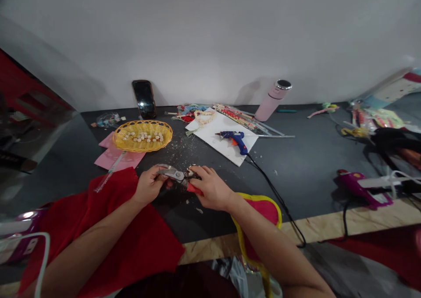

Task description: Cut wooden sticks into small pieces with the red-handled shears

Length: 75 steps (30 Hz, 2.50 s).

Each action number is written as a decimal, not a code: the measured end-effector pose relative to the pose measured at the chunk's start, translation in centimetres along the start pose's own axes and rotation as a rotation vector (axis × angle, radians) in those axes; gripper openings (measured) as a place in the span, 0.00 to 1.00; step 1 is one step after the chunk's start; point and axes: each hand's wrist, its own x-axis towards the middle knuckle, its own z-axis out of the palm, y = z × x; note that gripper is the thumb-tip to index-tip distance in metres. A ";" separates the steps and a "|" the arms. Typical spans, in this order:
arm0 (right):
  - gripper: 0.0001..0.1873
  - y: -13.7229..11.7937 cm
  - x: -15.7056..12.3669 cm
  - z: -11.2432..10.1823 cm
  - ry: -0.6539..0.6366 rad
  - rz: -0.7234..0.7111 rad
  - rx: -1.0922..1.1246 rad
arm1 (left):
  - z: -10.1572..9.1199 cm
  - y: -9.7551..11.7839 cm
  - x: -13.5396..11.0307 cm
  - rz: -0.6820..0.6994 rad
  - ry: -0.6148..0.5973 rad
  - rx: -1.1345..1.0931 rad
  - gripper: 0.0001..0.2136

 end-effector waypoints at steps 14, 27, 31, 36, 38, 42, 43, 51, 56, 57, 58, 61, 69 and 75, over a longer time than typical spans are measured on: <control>0.20 0.7 0.1 -0.6 -0.013 -0.084 -0.018 | -0.3 0.0 0.3 -0.292 -0.281 -0.569 0.12; 0.18 0.8 0.0 0.2 -0.011 -0.077 -0.049 | -0.6 -0.9 0.4 -0.329 -0.328 -0.641 0.12; 0.19 0.7 0.0 0.2 -0.024 -0.067 -0.049 | -0.4 -1.5 0.4 -0.310 -0.297 -0.646 0.12; 0.16 0.7 0.1 0.3 -0.015 -0.026 -0.059 | -0.1 -1.4 0.5 -0.279 -0.217 -0.584 0.14; 0.17 0.7 0.2 0.4 -0.001 0.000 -0.070 | 0.0 -1.3 0.6 -0.248 -0.181 -0.534 0.13; 0.21 0.6 0.4 0.3 0.023 0.038 -0.084 | 0.2 -1.0 0.7 -0.160 -0.065 -0.372 0.10; 0.21 0.5 0.4 0.3 0.022 0.041 -0.086 | 0.2 -0.9 0.7 -0.151 -0.033 -0.328 0.09; 0.21 0.5 0.2 0.0 -0.012 0.013 -0.087 | 0.1 -0.7 0.6 -0.155 0.014 -0.119 0.03; 0.20 0.7 0.1 -0.3 -0.021 -0.037 -0.046 | 0.1 -0.4 0.6 -0.191 -0.038 -0.242 0.04; 0.20 0.8 0.1 -0.3 -0.018 -0.045 -0.036 | 0.0 -0.3 0.6 -0.197 -0.054 -0.274 0.04; 0.20 0.9 0.0 -0.4 -0.015 -0.054 -0.026 | 0.0 -0.3 0.6 -0.201 -0.075 -0.307 0.05; 0.19 1.0 0.0 -0.5 -0.007 -0.081 -0.006 | -0.2 -0.2 0.5 -0.218 -0.149 -0.406 0.09; 0.20 1.0 0.1 -0.4 -0.008 -0.063 -0.035 | -0.5 -0.6 0.7 -0.269 -0.219 -0.469 0.12; 0.21 1.0 0.1 0.1 -0.004 -0.048 -0.051 | -0.3 -1.0 0.6 -0.270 -0.184 -0.484 0.12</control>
